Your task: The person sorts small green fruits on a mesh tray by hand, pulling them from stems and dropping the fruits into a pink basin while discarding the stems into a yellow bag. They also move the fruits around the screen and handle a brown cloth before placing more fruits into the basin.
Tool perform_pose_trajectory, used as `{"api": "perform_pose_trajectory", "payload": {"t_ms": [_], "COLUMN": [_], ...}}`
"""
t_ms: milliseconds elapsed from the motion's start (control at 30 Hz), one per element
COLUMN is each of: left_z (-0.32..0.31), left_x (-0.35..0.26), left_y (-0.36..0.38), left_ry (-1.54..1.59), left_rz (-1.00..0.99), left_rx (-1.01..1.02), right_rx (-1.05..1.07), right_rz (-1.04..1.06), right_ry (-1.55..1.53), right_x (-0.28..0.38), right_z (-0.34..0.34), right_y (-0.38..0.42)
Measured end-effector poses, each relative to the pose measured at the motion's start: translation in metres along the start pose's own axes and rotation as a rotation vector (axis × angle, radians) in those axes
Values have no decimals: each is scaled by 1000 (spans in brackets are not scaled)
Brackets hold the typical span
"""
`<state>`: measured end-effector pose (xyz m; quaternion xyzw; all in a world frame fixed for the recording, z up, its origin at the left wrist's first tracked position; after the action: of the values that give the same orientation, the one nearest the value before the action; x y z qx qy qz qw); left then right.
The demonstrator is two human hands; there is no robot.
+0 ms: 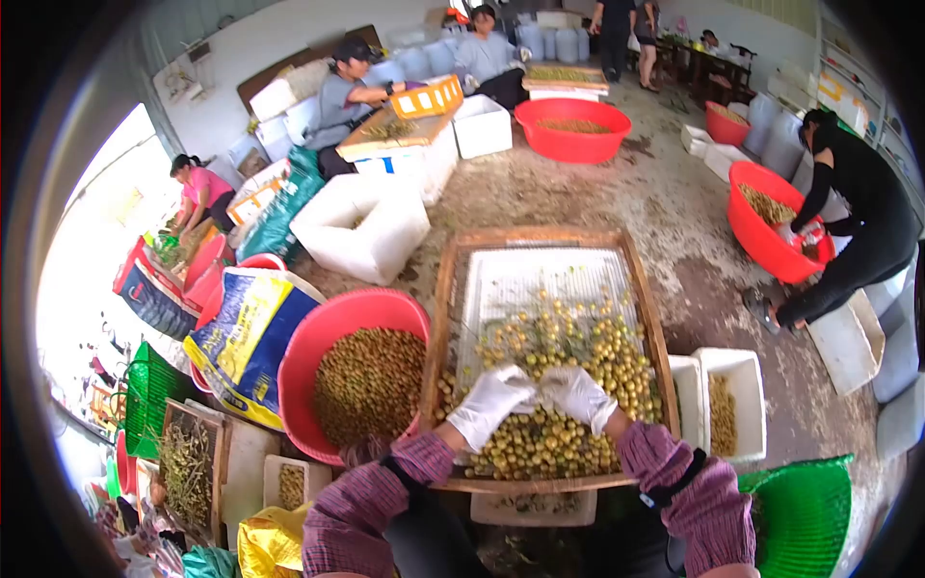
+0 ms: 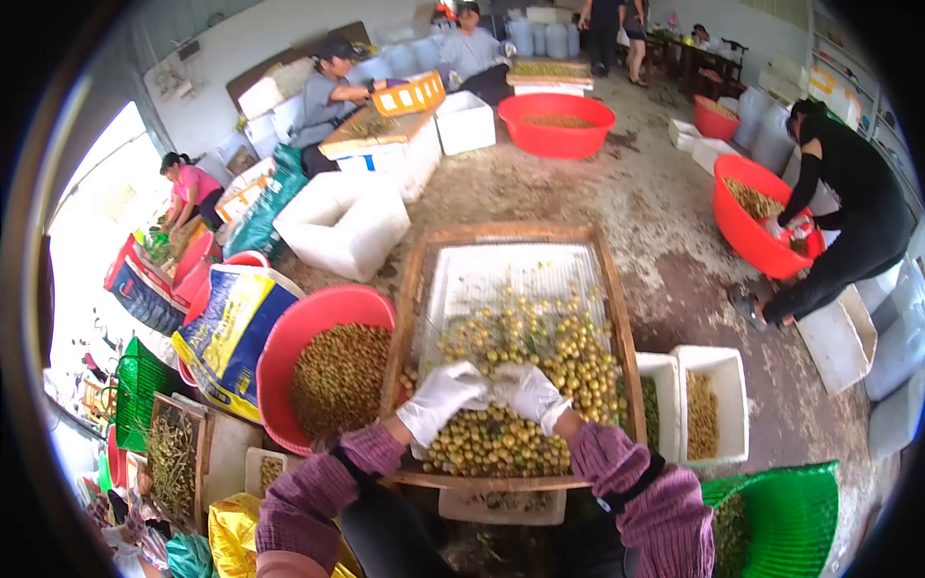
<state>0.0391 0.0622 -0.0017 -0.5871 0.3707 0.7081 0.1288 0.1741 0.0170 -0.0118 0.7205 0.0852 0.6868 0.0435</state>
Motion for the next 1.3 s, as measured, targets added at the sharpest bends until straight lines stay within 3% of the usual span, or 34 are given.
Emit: {"api": "perform_pose_trajectory", "payload": {"t_ms": [33,133,333,433,500,567,600,767,833,933,1000,1033,1100,1133,1233,1300], "left_z": [2,0,0,8,15,4,-1,-46,-70,-61,-35,-10,40,62,104,103], "left_x": [6,-4,-12,-7,2,-1,2,10,17,27,22,23,-22,-31,-10,-1], "left_y": [-6,3,18,25,30,46,52,96,114,111,81,52,7,-8,-59,-72], "left_ry": [-84,-70,-4,-197,-564,-582,-607,-813,-1025,-924,-680,-646,-1230,-1338,-1422,-1475], "left_rz": [-79,-33,-23,2,-12,-25,-44,27,-463,43,297,247,-92,-153,-703,-755], "left_rx": [-44,-26,63,8,-27,62,122,524,796,956,843,663,80,-176,-479,-453], "right_rx": [0,0,94,65,331,450,469,548,569,199,16,-45,12,61,97,137], "right_rz": [119,-172,-164,-240,-182,109,26,-64,-128,139,347,417,351,448,372,408], "right_ry": [-86,-126,-341,-106,268,659,864,1048,1092,1052,1154,1251,1336,1371,1606,1599], "right_x": [-13,2,13,32,42,30,24,5,28,34,20,17,7,11,-24,-19], "right_z": [1,-6,-5,-12,-33,-55,-66,-75,-69,-30,-7,0,6,0,0,-2], "right_y": [-7,6,19,45,73,98,112,129,114,62,17,-3,-35,-39,-62,-60]}}
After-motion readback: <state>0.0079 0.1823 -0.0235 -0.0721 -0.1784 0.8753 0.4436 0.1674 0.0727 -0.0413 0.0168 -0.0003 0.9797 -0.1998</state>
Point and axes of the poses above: each hand's wrist, its own y-axis away from the middle knuckle, its own z-axis out of the back of the hand, x = y × z, the point moved 6 cm from there along -y, towards the middle knuckle, and after that the axes turned 10 degrees about -y, right-handed, at the moved point
